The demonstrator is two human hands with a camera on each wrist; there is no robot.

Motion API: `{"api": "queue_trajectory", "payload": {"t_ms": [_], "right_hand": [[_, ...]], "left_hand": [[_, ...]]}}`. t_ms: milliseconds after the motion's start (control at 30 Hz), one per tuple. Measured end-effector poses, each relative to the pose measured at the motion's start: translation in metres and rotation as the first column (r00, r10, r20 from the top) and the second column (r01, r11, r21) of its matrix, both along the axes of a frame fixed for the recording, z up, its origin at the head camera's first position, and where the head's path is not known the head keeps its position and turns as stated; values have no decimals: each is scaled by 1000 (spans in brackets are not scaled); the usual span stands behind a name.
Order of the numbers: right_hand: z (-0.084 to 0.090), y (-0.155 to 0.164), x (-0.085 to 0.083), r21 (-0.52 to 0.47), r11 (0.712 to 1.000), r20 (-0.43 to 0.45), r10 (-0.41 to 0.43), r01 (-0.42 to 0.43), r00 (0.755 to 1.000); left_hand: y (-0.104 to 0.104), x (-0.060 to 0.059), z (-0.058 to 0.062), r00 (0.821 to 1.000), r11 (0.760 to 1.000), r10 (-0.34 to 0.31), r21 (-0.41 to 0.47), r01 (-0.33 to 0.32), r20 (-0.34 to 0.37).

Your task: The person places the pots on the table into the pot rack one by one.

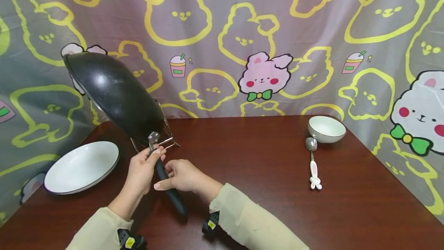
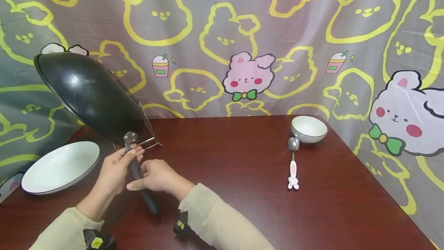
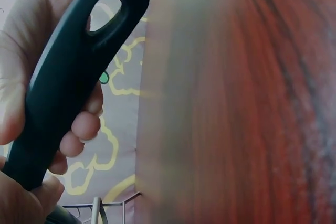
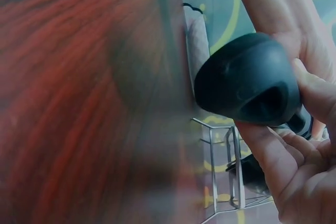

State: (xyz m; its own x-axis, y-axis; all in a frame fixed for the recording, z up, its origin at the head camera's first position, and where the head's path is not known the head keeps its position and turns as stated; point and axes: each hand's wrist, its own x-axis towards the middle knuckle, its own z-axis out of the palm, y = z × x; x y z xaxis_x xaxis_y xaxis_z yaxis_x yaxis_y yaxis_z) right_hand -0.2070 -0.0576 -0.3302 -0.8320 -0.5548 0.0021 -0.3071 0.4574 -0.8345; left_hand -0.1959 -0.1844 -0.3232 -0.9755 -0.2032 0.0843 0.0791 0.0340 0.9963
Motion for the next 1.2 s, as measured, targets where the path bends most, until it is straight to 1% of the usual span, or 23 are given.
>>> {"api": "queue_trajectory", "payload": {"t_ms": [233, 333, 533, 733, 867, 967, 1000, 1033, 1067, 1100, 1133, 1167, 1200], "right_hand": [[-5, -5, -5, 3, 1000, -20, -15, 15, 1000], [-9, -5, -7, 13, 1000, -11, -21, 22, 1000], [-15, -7, -9, 3, 1000, 3, -31, 31, 1000], [-14, -6, -9, -2, 999, 24, -49, 49, 998], [-13, -9, -12, 4, 999, 21, -47, 47, 999], [-13, -9, -11, 23, 999, -9, -38, 39, 999], [-13, -7, -10, 40, 999, -30, -36, 38, 999], [-12, -4, -8, 59, 997, -55, -37, 40, 998], [-12, 1, -5, 79, 996, -81, -36, 42, 996], [-10, 7, -3, 97, 994, -109, -36, 47, 993], [-8, 15, 0, 115, 992, -139, -36, 52, 990], [-5, 25, 2, 133, 989, -177, -35, 59, 984], [-2, 36, 4, 149, 986, -210, -37, 69, 977]], "left_hand": [[-5, -7, -5, 1000, 1000, -10, 4, 10, 4], [-5, -9, -8, 1000, 1000, -10, 3, 10, 12], [-7, -11, -13, 1000, 1000, -9, 2, 9, 0], [-7, -13, -12, 999, 999, -31, -20, 31, 21], [-9, -14, -9, 999, 999, -28, -27, 28, 20], [-13, -12, -8, 999, 999, -15, -52, 17, 32], [-14, -11, -8, 999, 996, -2, -84, 6, 44], [-14, -8, -7, 998, 992, 8, -129, 0, 59], [-15, -5, -7, 997, 982, 17, -189, -3, 75], [-16, 0, -6, 996, 966, 31, -260, -8, 84], [-16, 6, -6, 996, 939, 51, -344, -20, 79], [-16, 13, -4, 996, 902, 75, -429, -46, 51], [-16, 21, -3, 995, 852, 99, -516, -89, -8]]}}
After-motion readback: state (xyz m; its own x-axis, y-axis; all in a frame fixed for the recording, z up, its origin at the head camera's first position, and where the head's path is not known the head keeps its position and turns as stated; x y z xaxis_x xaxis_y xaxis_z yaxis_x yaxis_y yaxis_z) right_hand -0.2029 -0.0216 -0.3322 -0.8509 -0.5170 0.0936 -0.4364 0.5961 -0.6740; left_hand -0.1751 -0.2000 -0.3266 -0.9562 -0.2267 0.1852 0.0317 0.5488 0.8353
